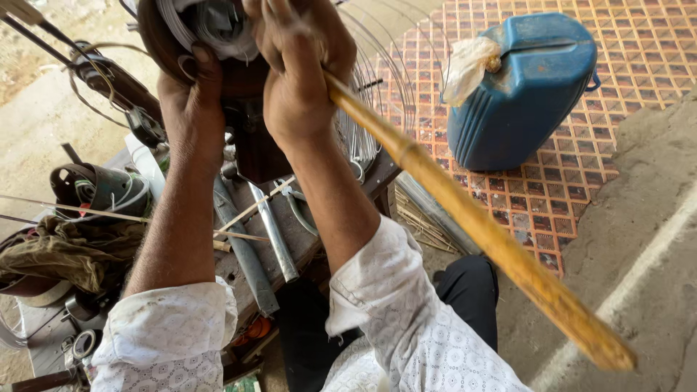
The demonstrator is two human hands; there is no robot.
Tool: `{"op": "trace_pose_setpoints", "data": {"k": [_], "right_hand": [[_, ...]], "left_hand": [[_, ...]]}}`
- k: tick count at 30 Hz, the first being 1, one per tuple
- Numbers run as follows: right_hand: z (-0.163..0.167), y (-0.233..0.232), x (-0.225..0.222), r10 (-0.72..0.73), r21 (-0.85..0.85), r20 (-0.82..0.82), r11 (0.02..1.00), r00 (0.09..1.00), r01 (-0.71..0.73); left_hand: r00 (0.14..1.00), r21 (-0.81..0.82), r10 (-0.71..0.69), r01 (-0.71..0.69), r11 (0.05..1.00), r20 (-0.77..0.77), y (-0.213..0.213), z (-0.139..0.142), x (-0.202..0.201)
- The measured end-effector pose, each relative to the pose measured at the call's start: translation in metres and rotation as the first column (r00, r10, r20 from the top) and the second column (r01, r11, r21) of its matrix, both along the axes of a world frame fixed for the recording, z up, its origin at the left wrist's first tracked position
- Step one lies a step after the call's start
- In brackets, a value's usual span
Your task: The person gathers loose white wire from the workbench and drum, coils and aligns the strands by hand, and feeds them into the open drum. They then insert a long bamboo pole into the drum and crank it to wind the wire inside, steadying the drum with the other hand.
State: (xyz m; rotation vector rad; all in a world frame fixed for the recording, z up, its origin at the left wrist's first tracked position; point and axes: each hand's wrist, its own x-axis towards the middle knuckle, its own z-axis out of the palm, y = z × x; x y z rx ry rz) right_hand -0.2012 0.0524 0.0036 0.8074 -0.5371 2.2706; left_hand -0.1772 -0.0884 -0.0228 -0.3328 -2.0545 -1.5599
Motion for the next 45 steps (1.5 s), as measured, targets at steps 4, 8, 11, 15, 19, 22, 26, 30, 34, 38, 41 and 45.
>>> {"op": "trace_pose_setpoints", "data": {"k": [4,8,11,15,19,22,26,30,34,38,41,45], "right_hand": [[-0.003,0.025,0.061,0.055,-0.024,0.029,0.998,0.998,-0.054],[-0.018,0.043,0.114,0.087,0.007,0.047,0.996,0.995,-0.088],[-0.019,0.049,0.114,0.026,-0.002,-0.025,1.0,0.999,-0.026],[-0.005,0.035,0.086,-0.047,-0.074,0.024,0.996,0.999,0.049],[0.009,-0.005,0.038,-0.081,-0.162,0.102,0.982,0.991,0.097],[0.001,-0.026,0.025,-0.059,-0.153,0.173,0.984,0.983,0.086],[-0.002,-0.035,0.01,-0.111,-0.134,0.185,0.981,0.976,0.137],[-0.01,-0.02,-0.004,-0.035,-0.017,0.098,0.999,0.995,0.037],[-0.009,-0.005,-0.006,0.037,0.021,-0.01,0.999,0.999,-0.037],[0.005,0.017,0.029,0.068,0.015,0.035,0.998,0.997,-0.068],[0.004,0.027,0.082,0.065,-0.002,0.081,0.998,0.995,-0.066],[-0.013,0.041,0.127,0.064,0.042,0.014,0.997,0.998,-0.064]], "left_hand": [[0.999,-0.012,0.031,-0.031,0.999,-0.026,0.0,0.0,-0.003],[0.992,0.014,0.09,-0.092,0.996,0.09,0.0,-0.002,-0.004],[0.997,-0.023,0.061,-0.06,0.998,0.037,-0.001,-0.002,-0.005],[0.991,-0.08,0.134,-0.132,0.988,0.021,-0.002,-0.002,-0.007],[0.998,-0.007,0.052,-0.052,0.999,0.026,-0.001,-0.003,-0.008],[1.0,0.059,0.025,-0.026,0.998,0.017,0.0,-0.004,-0.009],[0.997,-0.007,0.071,-0.071,0.997,0.026,-0.001,-0.006,-0.008],[0.999,0.038,-0.026,0.027,0.999,-0.035,-0.002,-0.008,-0.005],[0.999,-0.015,-0.017,0.017,1.0,-0.043,-0.004,-0.007,-0.002],[1.0,-0.043,0.002,-0.003,0.999,-0.029,-0.002,-0.003,-0.002],[0.997,-0.005,-0.019,0.018,1.0,-0.079,-0.001,-0.002,-0.002],[0.995,-0.047,0.088,-0.086,0.995,0.048,-0.002,-0.005,-0.006]]}}
